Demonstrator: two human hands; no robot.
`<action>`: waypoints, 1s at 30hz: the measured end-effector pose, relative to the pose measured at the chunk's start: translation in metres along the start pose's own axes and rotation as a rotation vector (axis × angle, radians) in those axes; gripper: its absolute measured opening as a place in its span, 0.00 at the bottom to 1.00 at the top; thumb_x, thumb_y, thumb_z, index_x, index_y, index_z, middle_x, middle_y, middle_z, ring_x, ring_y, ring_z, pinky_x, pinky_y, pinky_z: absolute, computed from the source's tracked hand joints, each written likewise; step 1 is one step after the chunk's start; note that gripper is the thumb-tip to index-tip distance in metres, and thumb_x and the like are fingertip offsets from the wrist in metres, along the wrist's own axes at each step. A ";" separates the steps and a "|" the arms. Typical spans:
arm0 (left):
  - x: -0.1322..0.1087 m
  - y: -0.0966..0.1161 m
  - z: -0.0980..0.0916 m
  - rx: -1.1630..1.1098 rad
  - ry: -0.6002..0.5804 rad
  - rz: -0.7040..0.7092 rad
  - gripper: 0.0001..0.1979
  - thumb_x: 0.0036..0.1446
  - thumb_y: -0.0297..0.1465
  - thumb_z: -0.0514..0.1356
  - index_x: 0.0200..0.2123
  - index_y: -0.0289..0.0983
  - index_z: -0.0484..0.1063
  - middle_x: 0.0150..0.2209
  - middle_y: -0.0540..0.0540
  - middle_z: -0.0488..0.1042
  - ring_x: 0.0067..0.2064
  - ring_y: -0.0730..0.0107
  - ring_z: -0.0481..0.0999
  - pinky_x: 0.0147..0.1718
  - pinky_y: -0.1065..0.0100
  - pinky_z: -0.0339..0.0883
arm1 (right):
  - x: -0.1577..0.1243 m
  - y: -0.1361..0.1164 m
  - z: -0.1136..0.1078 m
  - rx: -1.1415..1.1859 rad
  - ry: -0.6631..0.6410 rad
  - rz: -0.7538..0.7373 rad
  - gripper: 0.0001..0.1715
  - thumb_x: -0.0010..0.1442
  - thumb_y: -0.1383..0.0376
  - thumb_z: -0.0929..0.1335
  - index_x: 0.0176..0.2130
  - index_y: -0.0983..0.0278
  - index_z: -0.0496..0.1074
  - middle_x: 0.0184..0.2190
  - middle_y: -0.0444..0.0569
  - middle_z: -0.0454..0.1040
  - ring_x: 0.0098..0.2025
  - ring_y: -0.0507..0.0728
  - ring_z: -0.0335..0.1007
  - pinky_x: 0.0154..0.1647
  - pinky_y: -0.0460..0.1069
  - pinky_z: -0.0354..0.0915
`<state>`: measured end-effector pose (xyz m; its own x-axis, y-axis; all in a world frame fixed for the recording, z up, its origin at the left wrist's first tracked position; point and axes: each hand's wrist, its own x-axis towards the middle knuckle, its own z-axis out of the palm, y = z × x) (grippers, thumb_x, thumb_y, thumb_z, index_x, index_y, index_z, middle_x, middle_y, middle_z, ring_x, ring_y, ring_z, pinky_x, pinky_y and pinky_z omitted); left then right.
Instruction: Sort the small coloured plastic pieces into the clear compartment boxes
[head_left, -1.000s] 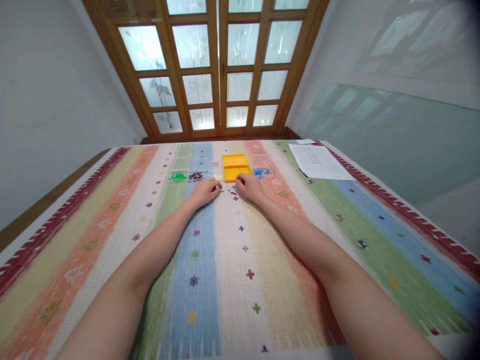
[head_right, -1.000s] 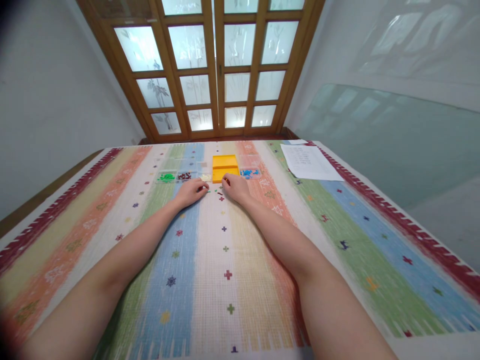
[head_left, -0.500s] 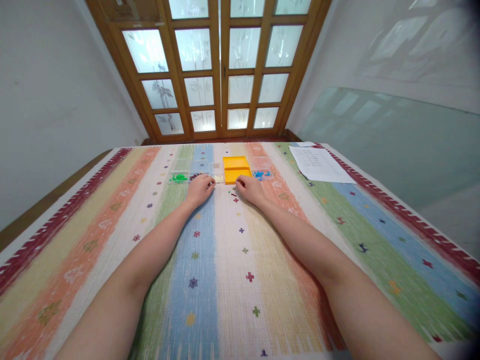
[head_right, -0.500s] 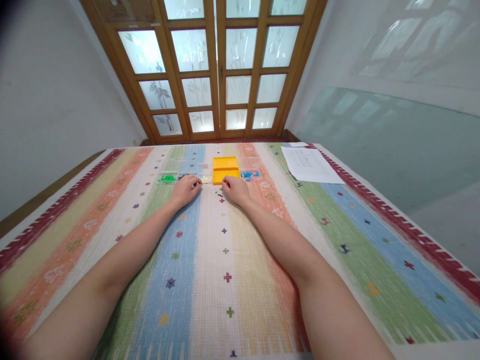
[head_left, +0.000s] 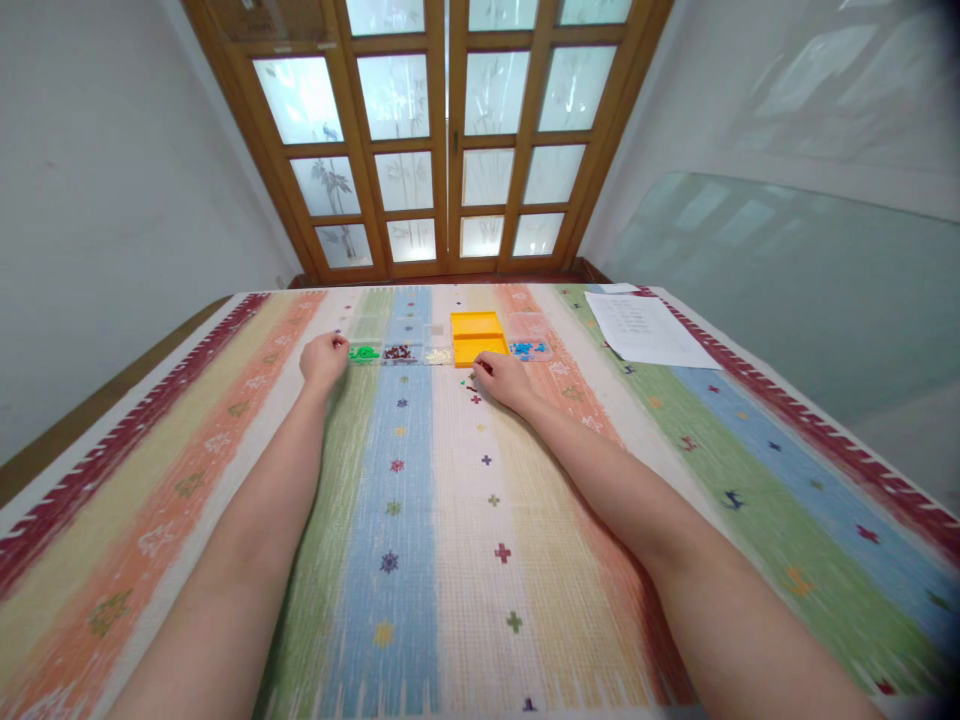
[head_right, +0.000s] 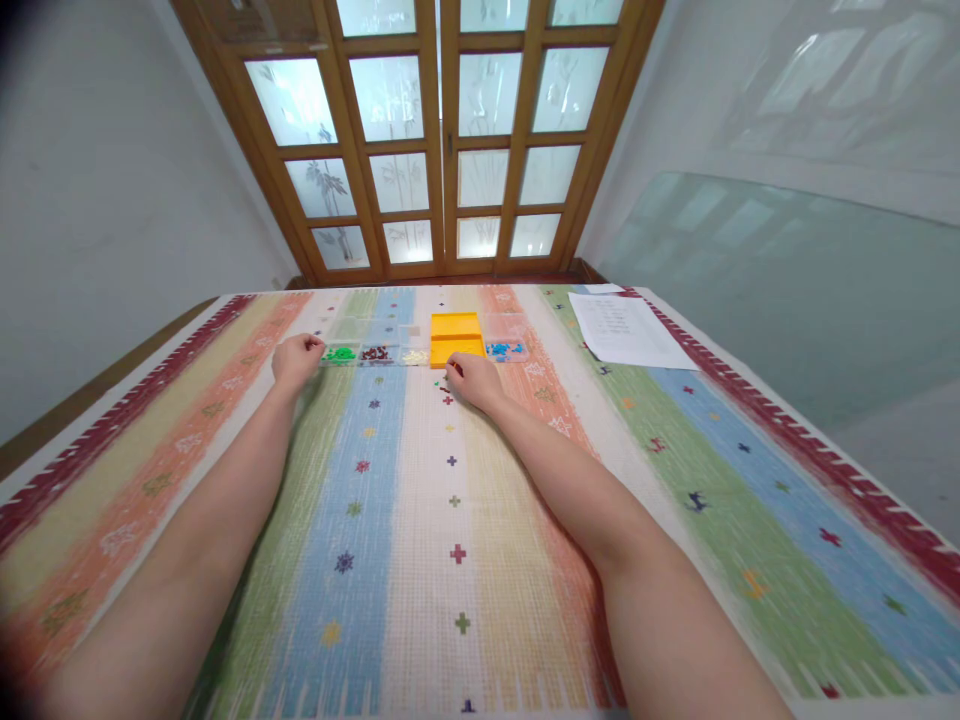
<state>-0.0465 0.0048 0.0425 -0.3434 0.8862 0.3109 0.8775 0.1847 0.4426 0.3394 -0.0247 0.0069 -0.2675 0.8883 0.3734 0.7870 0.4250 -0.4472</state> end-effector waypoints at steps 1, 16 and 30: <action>0.002 -0.004 0.001 0.007 -0.011 -0.016 0.09 0.59 0.35 0.60 0.38 0.41 0.80 0.38 0.42 0.81 0.40 0.56 0.76 0.39 0.61 0.65 | 0.000 0.000 0.000 0.001 0.003 -0.003 0.11 0.68 0.63 0.65 0.37 0.62 0.77 0.36 0.49 0.81 0.38 0.57 0.72 0.37 0.48 0.56; -0.030 0.067 0.013 -0.079 -0.077 0.285 0.13 0.64 0.33 0.56 0.40 0.40 0.81 0.41 0.42 0.81 0.44 0.56 0.76 0.44 0.60 0.64 | -0.001 -0.001 -0.002 0.001 0.019 0.019 0.11 0.68 0.63 0.65 0.38 0.61 0.77 0.36 0.50 0.81 0.37 0.58 0.72 0.37 0.49 0.56; -0.119 0.131 0.051 -0.133 -0.415 1.167 0.18 0.71 0.33 0.54 0.57 0.46 0.78 0.56 0.43 0.78 0.60 0.56 0.69 0.62 0.52 0.60 | 0.001 0.000 -0.002 -0.050 0.107 0.097 0.14 0.70 0.62 0.63 0.42 0.61 0.79 0.37 0.50 0.81 0.36 0.58 0.72 0.36 0.49 0.57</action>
<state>0.1259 -0.0548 0.0209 0.7706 0.5640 0.2969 0.5384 -0.8253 0.1702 0.3402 -0.0247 0.0093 -0.1304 0.8999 0.4162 0.8338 0.3267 -0.4451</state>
